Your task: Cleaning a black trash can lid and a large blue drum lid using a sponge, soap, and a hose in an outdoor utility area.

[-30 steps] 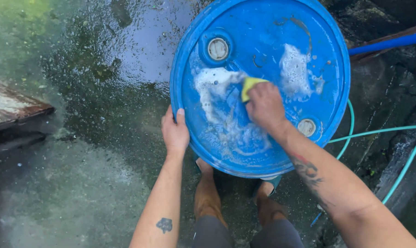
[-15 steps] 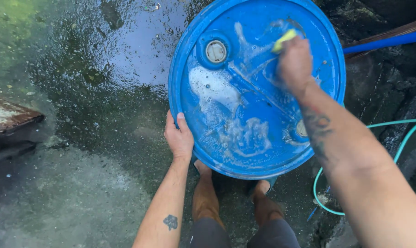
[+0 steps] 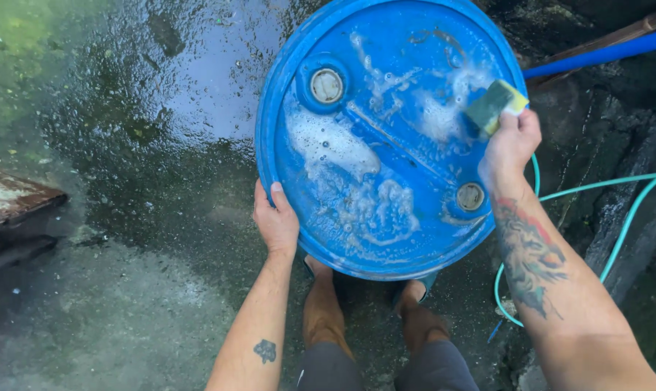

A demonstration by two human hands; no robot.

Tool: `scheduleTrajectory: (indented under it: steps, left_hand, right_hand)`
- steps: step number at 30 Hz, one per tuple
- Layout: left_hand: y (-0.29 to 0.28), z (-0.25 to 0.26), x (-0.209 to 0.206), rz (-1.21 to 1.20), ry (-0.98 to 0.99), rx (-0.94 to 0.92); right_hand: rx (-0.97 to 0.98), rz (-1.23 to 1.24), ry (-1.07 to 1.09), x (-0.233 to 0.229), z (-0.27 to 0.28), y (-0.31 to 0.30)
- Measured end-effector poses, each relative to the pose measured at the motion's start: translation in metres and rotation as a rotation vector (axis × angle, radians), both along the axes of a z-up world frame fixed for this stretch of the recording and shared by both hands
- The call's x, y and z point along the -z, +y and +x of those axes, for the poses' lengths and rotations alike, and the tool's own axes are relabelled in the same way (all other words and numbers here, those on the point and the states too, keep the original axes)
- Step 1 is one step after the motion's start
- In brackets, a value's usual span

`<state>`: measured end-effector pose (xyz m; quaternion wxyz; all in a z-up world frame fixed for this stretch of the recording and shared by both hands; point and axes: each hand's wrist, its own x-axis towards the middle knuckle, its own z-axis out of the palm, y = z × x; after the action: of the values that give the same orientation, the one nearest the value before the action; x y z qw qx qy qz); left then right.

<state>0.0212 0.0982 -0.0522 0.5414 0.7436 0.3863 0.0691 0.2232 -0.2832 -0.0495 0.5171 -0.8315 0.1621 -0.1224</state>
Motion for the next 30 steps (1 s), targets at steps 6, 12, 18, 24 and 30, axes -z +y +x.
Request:
scheduleTrajectory:
  steps: [6,12,18,24,30]
  left_hand:
    - [-0.002,-0.003,0.004,0.052,0.051,0.009]
    - [-0.002,-0.004,0.009,0.100,0.053,0.004]
    - [-0.003,-0.003,0.014,0.074,0.089,-0.013]
    - [-0.002,-0.001,0.016,0.136,0.108,-0.015]
    - [-0.002,-0.009,0.027,0.193,0.105,-0.046]
  right_hand:
    - [0.206,0.729,0.202,-0.028,-0.026,0.005]
    - [-0.072,-0.192,0.270,-0.038,-0.067,0.025]
    - [-0.715,-0.731,-0.066,-0.030,-0.085,0.084]
    - [-0.839,-0.611,-0.157,-0.024,-0.057,0.111]
    - [-0.806,-0.972,-0.039,-0.023,-0.037,0.018]
